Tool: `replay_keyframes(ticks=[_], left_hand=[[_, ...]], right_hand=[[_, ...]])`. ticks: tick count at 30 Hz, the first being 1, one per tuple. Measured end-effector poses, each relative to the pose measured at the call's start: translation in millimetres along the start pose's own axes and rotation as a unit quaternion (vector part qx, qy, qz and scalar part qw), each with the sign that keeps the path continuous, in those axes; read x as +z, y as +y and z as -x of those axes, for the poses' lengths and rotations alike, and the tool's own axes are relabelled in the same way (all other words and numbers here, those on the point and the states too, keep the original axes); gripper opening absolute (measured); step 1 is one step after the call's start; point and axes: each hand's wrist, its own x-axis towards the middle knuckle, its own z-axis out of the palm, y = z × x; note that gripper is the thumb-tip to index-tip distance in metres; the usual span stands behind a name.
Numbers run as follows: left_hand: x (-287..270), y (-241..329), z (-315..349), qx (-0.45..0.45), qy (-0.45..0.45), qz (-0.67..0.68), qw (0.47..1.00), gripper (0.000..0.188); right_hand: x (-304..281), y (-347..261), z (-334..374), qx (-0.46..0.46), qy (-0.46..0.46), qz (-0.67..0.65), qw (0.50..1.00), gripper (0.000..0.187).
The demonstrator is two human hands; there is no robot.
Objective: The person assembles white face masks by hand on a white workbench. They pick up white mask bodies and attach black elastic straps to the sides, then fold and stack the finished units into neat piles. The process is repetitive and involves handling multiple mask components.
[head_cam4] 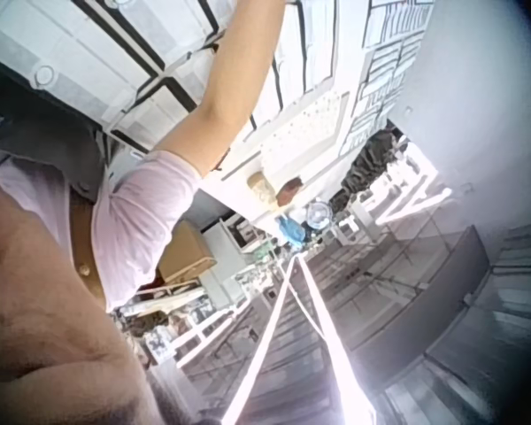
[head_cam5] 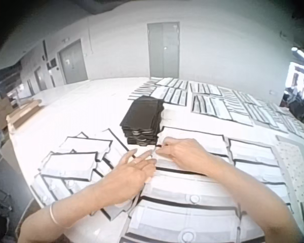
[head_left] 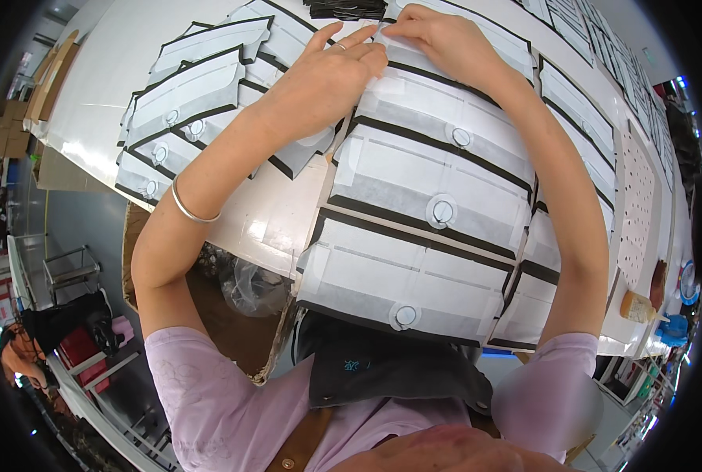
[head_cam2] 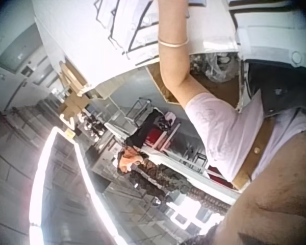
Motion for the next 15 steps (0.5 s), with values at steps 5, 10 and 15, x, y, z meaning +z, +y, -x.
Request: replay_keyframes(ticks=[5,10,15], left_hand=[[6.2,0.4,2.0,-0.013,0.004,0.022,1.000,0.026],[10.4,-9.4,3.9,-0.087,0.077,0.152,0.981,0.028],[0.5,-7.4,-7.6,-0.258,0.094,0.333,0.902,0.031]], right_hand=[[0.5,-2.3,10.2,-0.008,-0.045,0.083,0.996,0.043],[-6.3,0.5,7.0,0.078,-0.109,0.011,0.991,0.035],[-15.0,-9.2,0.9,0.289,-0.029,-0.408,0.865,0.029]])
